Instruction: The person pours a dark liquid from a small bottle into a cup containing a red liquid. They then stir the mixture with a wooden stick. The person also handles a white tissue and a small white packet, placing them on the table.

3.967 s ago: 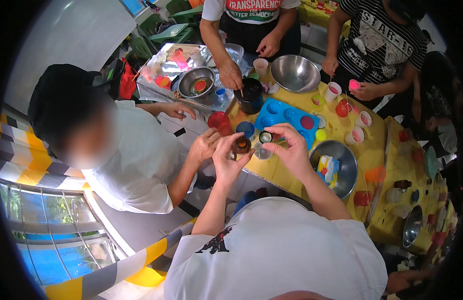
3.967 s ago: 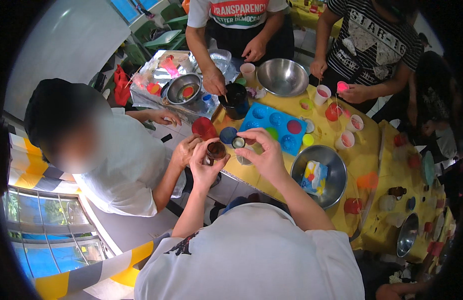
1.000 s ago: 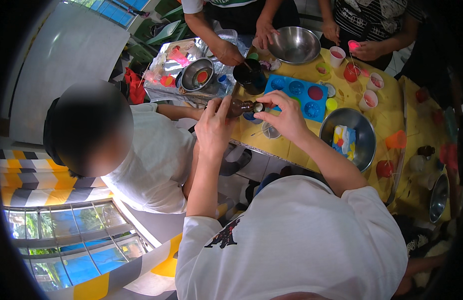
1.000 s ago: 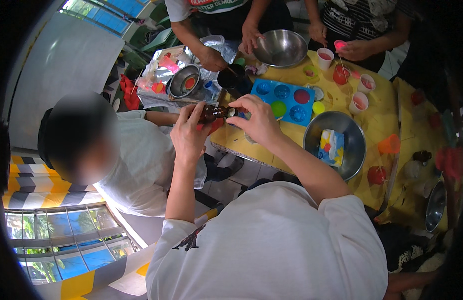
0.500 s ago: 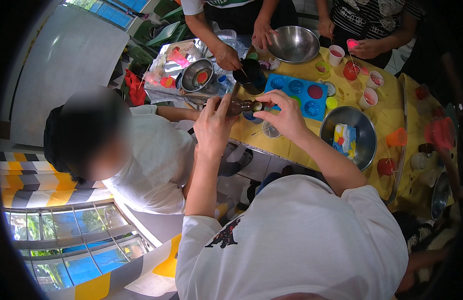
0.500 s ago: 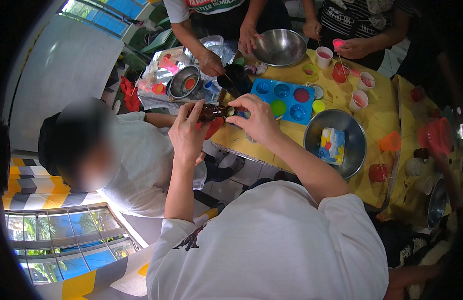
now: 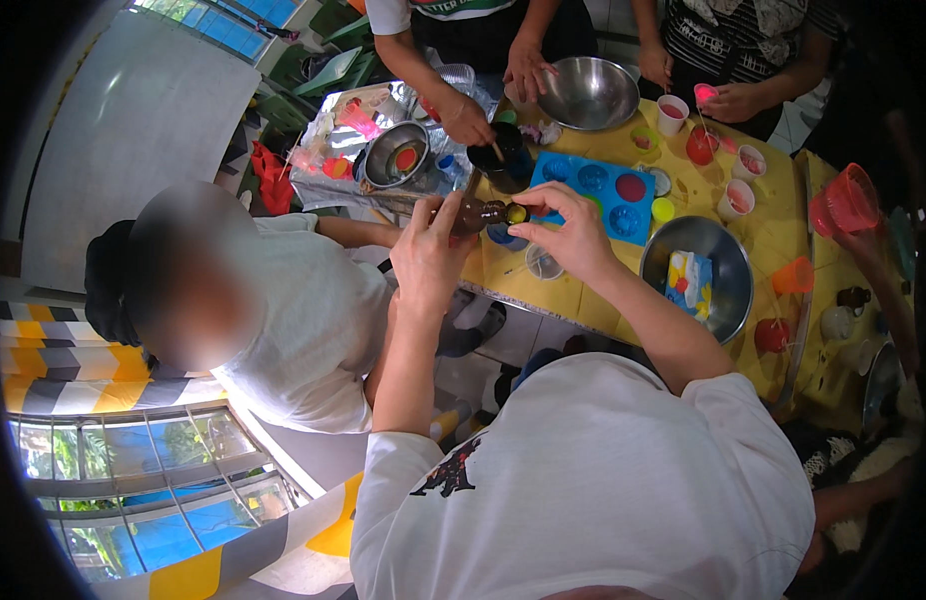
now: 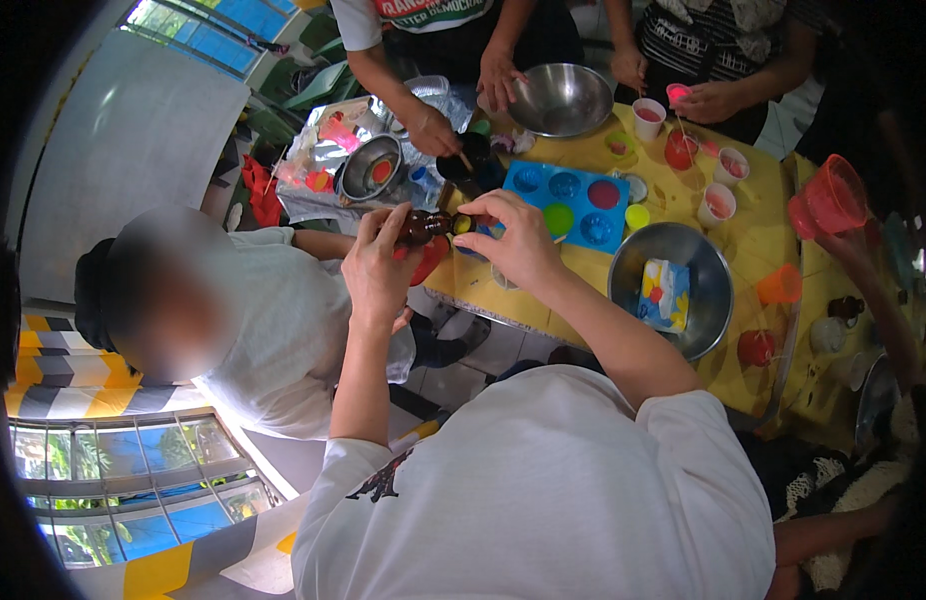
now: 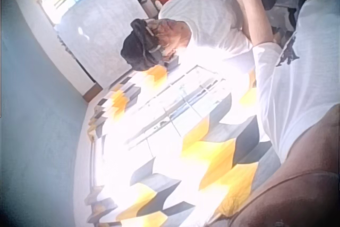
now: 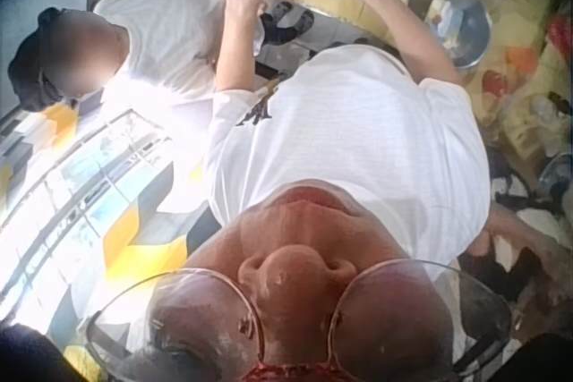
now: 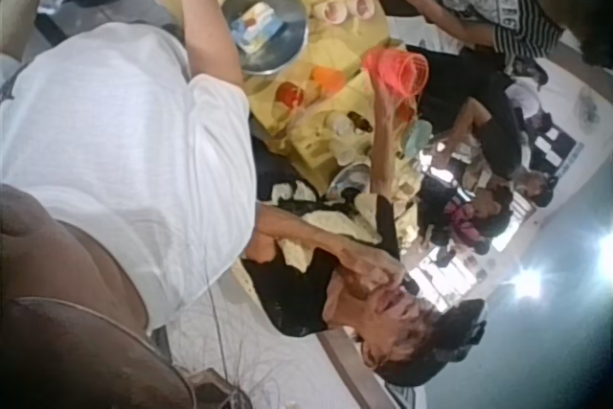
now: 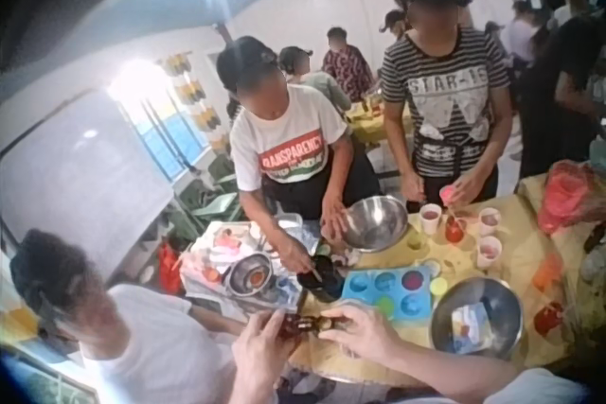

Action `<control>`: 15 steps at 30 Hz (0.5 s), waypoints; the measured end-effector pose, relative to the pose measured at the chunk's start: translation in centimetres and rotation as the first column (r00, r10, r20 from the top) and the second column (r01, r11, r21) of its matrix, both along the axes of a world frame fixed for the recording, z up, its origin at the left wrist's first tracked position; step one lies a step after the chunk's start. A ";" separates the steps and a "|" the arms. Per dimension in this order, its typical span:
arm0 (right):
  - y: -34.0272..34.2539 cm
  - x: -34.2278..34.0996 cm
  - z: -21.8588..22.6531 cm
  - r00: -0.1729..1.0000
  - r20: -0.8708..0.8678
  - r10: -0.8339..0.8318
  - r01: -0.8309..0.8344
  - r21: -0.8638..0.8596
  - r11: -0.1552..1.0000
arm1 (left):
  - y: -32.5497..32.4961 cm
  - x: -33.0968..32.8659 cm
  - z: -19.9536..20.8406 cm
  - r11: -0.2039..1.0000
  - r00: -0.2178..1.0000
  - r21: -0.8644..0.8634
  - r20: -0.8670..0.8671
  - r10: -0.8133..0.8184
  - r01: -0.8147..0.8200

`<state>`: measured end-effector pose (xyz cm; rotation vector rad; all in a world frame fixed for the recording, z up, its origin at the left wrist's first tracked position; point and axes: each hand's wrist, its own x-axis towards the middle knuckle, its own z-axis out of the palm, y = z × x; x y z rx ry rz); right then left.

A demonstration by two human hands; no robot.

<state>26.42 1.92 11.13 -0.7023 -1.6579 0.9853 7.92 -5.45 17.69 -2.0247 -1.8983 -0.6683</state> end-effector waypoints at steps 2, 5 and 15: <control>0.1 0.1 0.1 1.000 0.009 0.006 -0.006 -0.014 1.000 | 0.1 -0.1 -0.5 0.999 0.997 -0.030 0.079 0.018 -0.015; 0.2 0.3 0.4 1.000 0.026 0.014 -0.013 -0.033 0.999 | 0.4 -0.1 -1.5 0.995 0.971 -0.089 0.232 0.057 -0.037; 3.3 -0.5 0.1 1.000 -0.005 0.021 -0.022 -0.111 0.994 | 2.5 0.2 -5.9 0.997 0.791 0.055 0.611 0.004 -0.048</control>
